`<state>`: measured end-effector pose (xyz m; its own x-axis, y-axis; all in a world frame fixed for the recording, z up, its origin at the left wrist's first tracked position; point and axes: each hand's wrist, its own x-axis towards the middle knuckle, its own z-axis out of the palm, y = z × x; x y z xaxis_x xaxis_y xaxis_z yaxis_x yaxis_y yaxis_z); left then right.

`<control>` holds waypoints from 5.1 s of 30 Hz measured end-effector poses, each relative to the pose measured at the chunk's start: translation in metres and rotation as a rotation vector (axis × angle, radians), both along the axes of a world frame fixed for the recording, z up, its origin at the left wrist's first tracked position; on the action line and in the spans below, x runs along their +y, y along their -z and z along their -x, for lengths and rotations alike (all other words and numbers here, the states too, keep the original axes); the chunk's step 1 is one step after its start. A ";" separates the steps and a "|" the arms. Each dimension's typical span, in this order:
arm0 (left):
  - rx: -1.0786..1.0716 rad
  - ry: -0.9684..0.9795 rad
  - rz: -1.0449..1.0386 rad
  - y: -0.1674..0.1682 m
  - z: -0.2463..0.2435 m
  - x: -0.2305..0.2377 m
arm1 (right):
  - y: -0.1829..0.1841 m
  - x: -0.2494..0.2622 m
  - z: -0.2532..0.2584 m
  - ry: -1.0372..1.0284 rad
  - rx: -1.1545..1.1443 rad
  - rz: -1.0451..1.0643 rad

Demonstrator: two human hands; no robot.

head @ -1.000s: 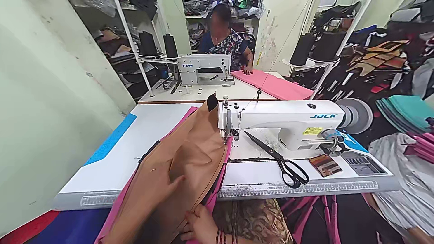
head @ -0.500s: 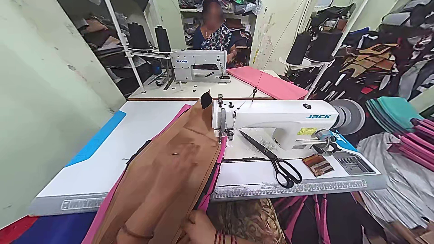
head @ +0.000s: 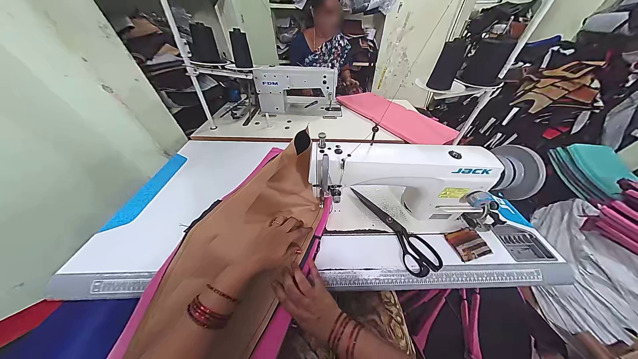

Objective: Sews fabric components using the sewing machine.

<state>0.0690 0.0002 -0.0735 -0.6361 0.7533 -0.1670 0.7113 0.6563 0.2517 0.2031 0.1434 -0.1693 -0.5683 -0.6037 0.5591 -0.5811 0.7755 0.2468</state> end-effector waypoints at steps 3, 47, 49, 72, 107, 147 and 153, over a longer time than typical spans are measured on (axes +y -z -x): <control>0.043 0.032 0.076 -0.006 0.003 0.003 | 0.003 -0.012 0.016 -0.059 0.119 0.167; 0.024 -0.260 0.212 -0.034 0.004 0.088 | -0.024 0.055 0.050 0.177 -0.136 0.377; 0.046 -0.252 0.163 -0.035 -0.001 0.086 | -0.027 0.057 0.053 0.202 -0.160 0.405; 0.200 -0.575 0.098 -0.004 0.039 0.103 | -0.063 0.082 0.108 0.298 -0.752 0.398; 0.044 -0.868 -0.196 0.007 -0.017 -0.063 | 0.009 0.076 0.008 -0.114 0.020 0.243; 0.285 -0.371 -0.383 0.034 -0.089 0.039 | 0.022 0.073 0.006 -0.088 0.072 0.301; 0.476 -0.338 -0.451 0.061 -0.078 0.035 | 0.021 0.072 0.007 -0.084 0.083 0.331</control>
